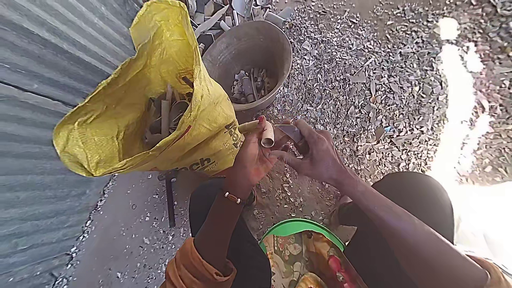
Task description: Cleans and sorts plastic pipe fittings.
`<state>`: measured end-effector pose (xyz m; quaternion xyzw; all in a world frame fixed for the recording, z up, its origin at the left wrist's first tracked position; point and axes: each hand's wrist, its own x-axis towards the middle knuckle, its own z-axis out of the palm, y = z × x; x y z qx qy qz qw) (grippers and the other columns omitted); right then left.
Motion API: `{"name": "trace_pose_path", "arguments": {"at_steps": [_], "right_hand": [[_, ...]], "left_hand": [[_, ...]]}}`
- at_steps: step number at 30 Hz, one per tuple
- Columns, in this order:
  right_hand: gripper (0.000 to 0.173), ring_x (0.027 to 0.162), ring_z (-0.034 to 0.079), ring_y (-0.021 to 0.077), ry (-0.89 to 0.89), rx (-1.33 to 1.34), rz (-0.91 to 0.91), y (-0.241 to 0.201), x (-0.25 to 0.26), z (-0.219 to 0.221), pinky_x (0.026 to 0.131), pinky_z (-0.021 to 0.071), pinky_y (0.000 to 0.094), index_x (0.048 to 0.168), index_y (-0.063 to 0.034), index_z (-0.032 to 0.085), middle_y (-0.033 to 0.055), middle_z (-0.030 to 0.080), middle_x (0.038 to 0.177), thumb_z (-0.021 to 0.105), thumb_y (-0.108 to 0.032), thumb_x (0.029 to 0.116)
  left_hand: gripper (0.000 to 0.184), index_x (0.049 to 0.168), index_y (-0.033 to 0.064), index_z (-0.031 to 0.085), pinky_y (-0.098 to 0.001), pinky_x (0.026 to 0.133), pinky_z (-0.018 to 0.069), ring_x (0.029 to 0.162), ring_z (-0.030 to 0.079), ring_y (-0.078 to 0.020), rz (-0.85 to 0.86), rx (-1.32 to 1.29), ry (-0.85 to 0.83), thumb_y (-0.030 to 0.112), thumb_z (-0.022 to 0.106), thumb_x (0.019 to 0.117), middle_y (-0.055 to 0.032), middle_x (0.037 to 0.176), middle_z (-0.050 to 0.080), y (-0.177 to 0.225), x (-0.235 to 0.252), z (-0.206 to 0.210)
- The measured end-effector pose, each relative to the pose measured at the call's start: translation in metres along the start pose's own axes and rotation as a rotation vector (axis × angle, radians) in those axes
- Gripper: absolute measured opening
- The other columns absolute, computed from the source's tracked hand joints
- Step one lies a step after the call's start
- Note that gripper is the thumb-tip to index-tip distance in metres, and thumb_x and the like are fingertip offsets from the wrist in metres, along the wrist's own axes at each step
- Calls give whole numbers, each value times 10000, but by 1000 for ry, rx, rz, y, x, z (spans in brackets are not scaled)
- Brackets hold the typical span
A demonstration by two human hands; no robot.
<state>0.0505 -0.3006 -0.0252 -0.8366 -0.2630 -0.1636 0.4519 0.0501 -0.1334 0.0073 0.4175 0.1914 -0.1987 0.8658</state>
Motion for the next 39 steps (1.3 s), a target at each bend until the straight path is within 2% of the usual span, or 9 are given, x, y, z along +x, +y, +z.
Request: {"name": "trace_pose_path", "arguments": {"at_steps": [7,10,12,15,18,22,27,30,39], "right_hand": [[510,481,451,105,-16,-102,-57,2,-3,6,450,375,290,1009,-50,634,-18,516,614,718,-533,868],[433,473,492,145,-17,-151,-63,3,-4,9,434,403,325,1016,-44,639,12,545,631,717,-450,887],[387,467,502,154,-3,-153,-77,4,-4,10,426,400,331,969,-43,638,20,546,622,703,-417,894],[406,475,536,171,10,-177,-129,5,-4,13,416,418,338,943,-32,630,44,575,643,660,-437,937],[442,478,542,168,51,-208,-146,3,-5,14,420,411,331,964,-23,651,45,586,645,662,-464,930],[484,470,516,185,130,-289,-207,3,-2,10,410,377,323,861,-27,621,48,531,610,669,-506,908],[571,468,515,196,134,-325,-293,8,-1,9,403,374,321,810,-39,575,45,496,589,550,-587,968],[579,456,531,211,105,-311,-326,9,-2,12,390,394,335,807,-30,587,60,516,590,462,-550,1028],[531,439,521,203,167,-311,-349,7,-2,18,382,385,325,778,-37,584,56,502,567,463,-477,1049]], "left_hand": [[374,1063,133,631,-274,727,601,781,702,-118,16,121,114,470,470,1057,-35,893,703,-5,2,4],[351,972,138,622,-264,725,574,750,660,-97,46,173,118,456,497,1051,-10,826,653,-9,4,4],[324,1009,119,638,-288,765,585,777,673,-108,76,189,142,423,531,1046,-18,847,669,-12,3,6],[254,1090,131,624,-280,734,593,764,676,-106,106,188,166,374,582,1030,-18,858,663,-13,3,8],[174,1095,169,594,-221,647,577,694,657,-61,156,189,138,333,566,1045,14,818,648,-13,3,8],[134,1104,132,608,-200,614,584,685,688,-58,201,174,127,249,570,1049,-10,846,709,-13,-1,9],[100,1067,115,603,-187,590,568,640,648,-47,233,189,117,204,560,1052,-3,790,660,-18,-2,7],[100,1077,120,591,-182,575,567,650,661,-43,259,213,131,195,526,1068,2,811,671,-18,-4,8],[91,1045,131,589,-180,561,564,612,644,-39,265,180,115,187,522,1069,10,758,646,-15,-4,8]]}}
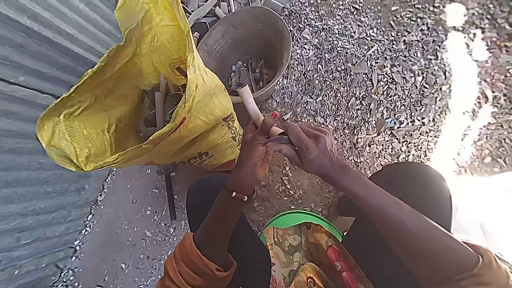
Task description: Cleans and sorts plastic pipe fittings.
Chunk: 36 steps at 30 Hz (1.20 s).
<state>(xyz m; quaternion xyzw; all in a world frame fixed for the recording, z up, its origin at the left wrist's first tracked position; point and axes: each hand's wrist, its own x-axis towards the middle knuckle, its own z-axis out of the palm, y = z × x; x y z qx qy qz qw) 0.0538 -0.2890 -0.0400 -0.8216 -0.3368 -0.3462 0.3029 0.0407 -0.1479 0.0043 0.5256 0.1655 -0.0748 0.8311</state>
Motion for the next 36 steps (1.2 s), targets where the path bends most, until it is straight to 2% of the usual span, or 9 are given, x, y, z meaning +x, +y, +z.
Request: {"name": "trace_pose_path", "arguments": {"at_steps": [3,5,7,10,12,16,19,24,36], "right_hand": [[465,453,515,182,45,58,-69,3,1,-1,401,384,299,738,-42,591,51,506,564,559,-414,1015],[441,467,504,162,52,149,-79,4,3,-5,419,377,286,750,-44,589,47,512,573,597,-417,984],[583,480,484,140,21,181,17,0,6,-14,423,378,287,873,-28,605,40,520,612,482,-582,1009],[568,516,529,162,-37,150,108,-2,12,-30,427,390,324,1000,-2,630,65,578,683,259,-426,1068],[473,553,534,180,-61,113,138,-4,12,-34,449,370,341,1024,-7,640,71,571,713,258,-284,1032],[391,565,562,209,-195,62,278,-21,2,-33,468,412,384,1095,-17,648,51,579,705,362,-258,983],[245,545,527,158,-185,113,346,-35,-7,-25,480,439,323,1082,-25,559,20,530,686,430,-220,1008],[222,739,638,121,-43,266,167,-43,-9,-28,643,529,197,1096,5,670,119,674,902,557,-175,1030],[180,595,623,204,-183,99,257,-55,-4,-29,490,512,303,1023,7,708,110,627,789,611,-117,935]], "left_hand": [[117,1038,139,597,-182,581,560,608,631,-35,-4,17,-20,227,526,1069,18,739,632,1,1,-1],[204,941,184,557,-144,500,492,513,523,-4,-27,24,-13,299,471,1087,64,659,536,3,4,-2],[287,873,204,517,-125,415,409,437,421,5,-30,14,-21,371,434,1091,78,617,457,6,9,-9],[368,801,224,502,-113,377,312,402,346,12,24,-11,-26,446,422,1084,93,583,418,15,13,-19],[372,813,233,494,-115,388,321,412,358,9,82,-15,-16,472,406,1085,95,592,425,19,14,-24],[384,842,263,500,-126,413,327,444,371,5,139,49,12,537,368,1077,108,620,430,22,14,-31],[394,902,261,534,-123,409,359,457,413,8,184,86,-30,573,357,1065,99,644,466,21,15,-33],[411,933,273,557,-121,429,397,504,484,11,253,136,-48,594,333,1060,96,693,521,22,14,-33],[303,1051,285,534,-124,507,470,586,555,12,362,295,-43,514,340,1091,101,770,558,13,10,-28]]}}
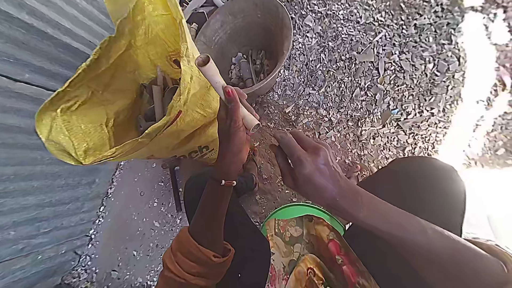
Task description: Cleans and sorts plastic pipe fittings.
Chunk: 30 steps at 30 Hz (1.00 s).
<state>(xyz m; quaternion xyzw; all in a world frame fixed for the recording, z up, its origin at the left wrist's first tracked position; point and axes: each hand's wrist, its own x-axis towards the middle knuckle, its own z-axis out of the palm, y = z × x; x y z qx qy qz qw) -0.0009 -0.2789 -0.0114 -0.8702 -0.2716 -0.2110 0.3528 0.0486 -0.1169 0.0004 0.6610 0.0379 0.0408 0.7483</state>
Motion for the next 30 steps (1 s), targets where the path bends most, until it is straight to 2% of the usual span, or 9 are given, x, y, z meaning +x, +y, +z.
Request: {"name": "trace_pose_path", "arguments": {"at_steps": [6,9,11,15,19,21,26,28,30], "right_hand": [[111,492,463,4,-200,544,348,-2,13,-11,452,378,171,949,-79,698,-48,538,629,625,-159,974],[113,458,475,-11,-247,712,394,5,18,-13,421,401,156,908,-87,674,-51,541,604,628,-153,988],[97,492,472,-4,-181,576,278,5,15,-10,447,387,161,940,-73,702,-47,555,631,647,-150,960],[180,658,647,229,-74,52,-60,5,4,5,494,515,327,1062,-19,731,113,646,856,615,-119,967],[211,679,658,281,-8,-247,-100,0,5,11,458,469,324,1083,10,738,153,666,880,619,-57,921],[206,660,644,273,-26,-241,-83,-2,7,10,452,459,324,1075,13,731,147,650,862,621,-61,917],[117,602,605,197,-204,141,4,5,15,-5,485,477,345,945,-57,722,62,606,756,647,-142,915],[154,633,627,223,-236,84,-17,12,15,-6,503,489,366,1007,-64,744,76,617,783,643,-136,918],[136,649,644,249,-271,21,-31,21,15,-6,502,499,390,994,-72,741,91,631,810,636,-134,934]], "left_hand": [[350,1007,265,533,-138,451,449,507,509,1,-21,-56,-30,503,294,1101,100,705,527,-5,3,2],[377,1025,271,532,-137,503,479,563,545,9,-17,-87,-42,507,249,1104,112,728,538,-4,6,-1],[383,1021,274,544,-130,502,471,567,540,17,-15,-104,-30,513,256,1102,116,732,546,-5,7,-2],[350,1038,261,530,-136,475,465,535,530,15,-59,-35,54,516,298,1098,108,726,545,-4,5,1],[328,1053,264,510,-128,466,453,516,527,18,-101,95,80,540,335,1085,99,700,531,-7,4,5],[334,1055,268,518,-129,451,440,508,522,14,-103,120,82,548,339,1082,96,696,534,-6,4,6],[340,1054,269,556,-132,441,421,493,498,8,-158,37,75,552,369,1073,98,709,541,-8,5,-7],[339,1075,258,559,-137,418,395,474,483,2,-171,182,73,550,387,1072,86,687,542,-10,4,-10],[373,1181,210,555,-189,430,430,490,522,-43,-48,492,77,538,417,1070,32,705,582,-10,7,-15]]}}
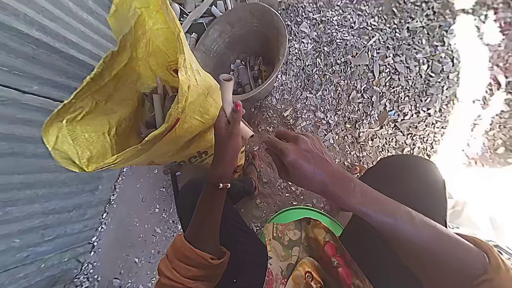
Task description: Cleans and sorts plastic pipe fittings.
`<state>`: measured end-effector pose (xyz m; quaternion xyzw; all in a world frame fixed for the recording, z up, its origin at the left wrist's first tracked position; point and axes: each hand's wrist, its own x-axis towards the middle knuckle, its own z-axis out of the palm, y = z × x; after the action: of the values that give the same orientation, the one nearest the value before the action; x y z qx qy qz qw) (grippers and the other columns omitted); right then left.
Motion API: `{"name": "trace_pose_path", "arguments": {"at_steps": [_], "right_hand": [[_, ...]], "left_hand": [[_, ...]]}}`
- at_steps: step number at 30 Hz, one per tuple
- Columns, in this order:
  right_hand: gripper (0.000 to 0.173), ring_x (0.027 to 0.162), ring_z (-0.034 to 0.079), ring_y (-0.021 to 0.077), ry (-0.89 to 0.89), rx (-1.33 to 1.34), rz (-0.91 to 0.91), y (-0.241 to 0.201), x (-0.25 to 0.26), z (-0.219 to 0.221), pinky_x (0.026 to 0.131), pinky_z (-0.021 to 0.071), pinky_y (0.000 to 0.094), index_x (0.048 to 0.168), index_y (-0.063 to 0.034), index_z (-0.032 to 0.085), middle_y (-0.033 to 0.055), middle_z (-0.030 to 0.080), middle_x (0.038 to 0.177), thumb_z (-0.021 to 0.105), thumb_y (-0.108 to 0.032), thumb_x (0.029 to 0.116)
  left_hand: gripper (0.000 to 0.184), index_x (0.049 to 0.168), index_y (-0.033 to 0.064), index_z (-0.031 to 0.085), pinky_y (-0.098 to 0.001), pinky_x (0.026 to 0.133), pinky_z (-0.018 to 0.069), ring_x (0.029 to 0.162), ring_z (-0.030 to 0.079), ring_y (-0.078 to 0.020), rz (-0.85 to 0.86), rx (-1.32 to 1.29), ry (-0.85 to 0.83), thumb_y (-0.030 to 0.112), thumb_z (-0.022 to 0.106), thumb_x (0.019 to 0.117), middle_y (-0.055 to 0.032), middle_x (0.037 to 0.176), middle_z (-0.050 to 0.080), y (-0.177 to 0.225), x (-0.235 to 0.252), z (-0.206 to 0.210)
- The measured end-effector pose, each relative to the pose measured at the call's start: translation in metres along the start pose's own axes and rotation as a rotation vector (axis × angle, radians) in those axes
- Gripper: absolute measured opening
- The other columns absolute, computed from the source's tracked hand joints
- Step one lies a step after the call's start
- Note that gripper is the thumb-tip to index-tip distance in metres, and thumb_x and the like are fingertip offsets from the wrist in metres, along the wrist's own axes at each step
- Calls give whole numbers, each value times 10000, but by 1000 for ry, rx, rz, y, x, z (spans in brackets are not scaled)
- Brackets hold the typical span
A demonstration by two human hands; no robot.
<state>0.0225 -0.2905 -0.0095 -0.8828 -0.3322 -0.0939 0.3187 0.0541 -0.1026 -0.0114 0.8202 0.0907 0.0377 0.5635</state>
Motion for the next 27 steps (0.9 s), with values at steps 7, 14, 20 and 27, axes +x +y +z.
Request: {"name": "trace_pose_path", "arguments": {"at_steps": [7,14,20,27], "right_hand": [[177,679,676,330,-83,-61,-12,35,4,-13,549,537,487,1008,-21,727,147,663,839,607,-144,965],[210,726,696,377,-218,-52,14,37,-3,3,582,541,535,1057,-20,713,181,686,895,576,-159,978],[248,836,700,405,-329,-106,164,44,-1,15,683,552,567,1107,-6,712,209,687,988,579,-181,992],[257,1086,651,430,-834,-189,433,48,10,29,886,508,608,1193,-14,633,236,667,1126,585,-185,1006]], "left_hand": [[411,1324,-136,372,-370,947,542,1094,629,-199,801,466,799,210,358,1103,-202,1201,578,26,24,-97],[760,1591,-26,198,-446,1194,345,1498,332,-321,489,547,798,124,542,930,-251,1639,247,-1,23,-128],[504,1417,11,507,-598,1123,338,1413,412,-406,670,698,793,217,554,959,-254,1476,479,-4,-2,-111],[240,1136,35,718,-404,921,552,1110,643,-273,802,584,567,127,573,969,-187,1254,637,-20,-12,-98]]}}
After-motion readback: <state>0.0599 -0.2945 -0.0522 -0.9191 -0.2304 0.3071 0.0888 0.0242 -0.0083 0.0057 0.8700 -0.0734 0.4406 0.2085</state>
